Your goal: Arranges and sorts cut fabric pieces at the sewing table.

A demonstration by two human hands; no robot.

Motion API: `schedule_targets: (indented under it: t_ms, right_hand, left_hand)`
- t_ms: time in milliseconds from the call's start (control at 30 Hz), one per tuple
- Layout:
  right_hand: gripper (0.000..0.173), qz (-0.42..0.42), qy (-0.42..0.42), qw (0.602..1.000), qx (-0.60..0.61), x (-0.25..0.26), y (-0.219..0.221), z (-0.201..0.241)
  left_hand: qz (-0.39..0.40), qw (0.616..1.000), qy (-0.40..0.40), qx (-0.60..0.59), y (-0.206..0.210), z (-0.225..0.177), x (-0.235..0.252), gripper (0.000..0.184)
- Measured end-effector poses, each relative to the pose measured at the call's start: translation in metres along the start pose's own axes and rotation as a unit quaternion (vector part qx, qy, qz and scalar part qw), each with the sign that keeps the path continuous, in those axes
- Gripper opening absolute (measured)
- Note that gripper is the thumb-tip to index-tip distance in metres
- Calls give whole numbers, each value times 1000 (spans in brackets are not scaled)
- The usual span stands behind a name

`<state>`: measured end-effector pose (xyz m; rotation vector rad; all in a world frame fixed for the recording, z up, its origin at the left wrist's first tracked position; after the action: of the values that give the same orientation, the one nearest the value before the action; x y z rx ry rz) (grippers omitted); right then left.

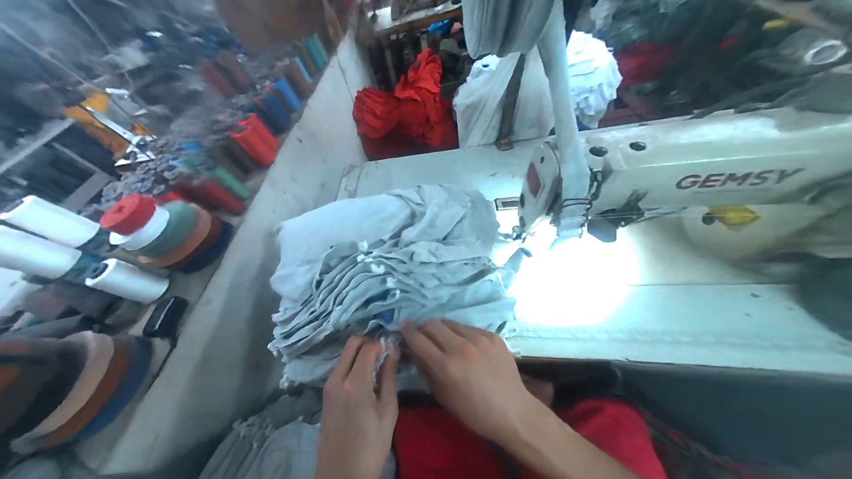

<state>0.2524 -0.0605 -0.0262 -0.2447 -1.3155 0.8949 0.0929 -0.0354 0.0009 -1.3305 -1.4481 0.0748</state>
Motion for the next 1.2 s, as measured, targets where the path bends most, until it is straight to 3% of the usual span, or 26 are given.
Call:
schedule_targets:
  t_ms: [200,367,433,633,767,967,1067,1200]
  right_hand:
    - [21,36,5,999,-3,-11,9,-5]
    - [23,47,46,998,25,-21,-9,-18]
    - [20,34,48,998,15,-21,-18,-25]
    - [28,9,30,999,1,5,-25,-29]
    - [17,20,12,1000,-16,31,-3,-16]
    - [14,55,13,998,17,28,9,-17]
    - [24,49,50,997,27,18,2,-22]
    - [23,34,65,997,22,13,-7,-26]
  left_hand:
    - [20,999,7,33,4,2,33,21]
    - [190,979,26,66,31,-1,70,24]
    - [223,970,31,93,38,0,73,23]
    - [118,986,59,98,11,5,55,19]
    - [66,993,57,81,6,5,44,20]
    - [62,995,39,70,9,1,57,21]
    - [38,996,47,58,23,1,73,21]
    - [108,990,26,91,46,2,88,22]
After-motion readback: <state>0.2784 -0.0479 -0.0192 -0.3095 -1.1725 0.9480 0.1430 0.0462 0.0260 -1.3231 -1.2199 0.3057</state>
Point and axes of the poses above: each hand's wrist, its own x-axis towards the middle knuckle, its own y-axis out of the palm, z = x × y, the point moved 2 cm from there along x, towards the middle knuckle, and after that the axes turned 10 degrees about -z, right-handed, at the moved point
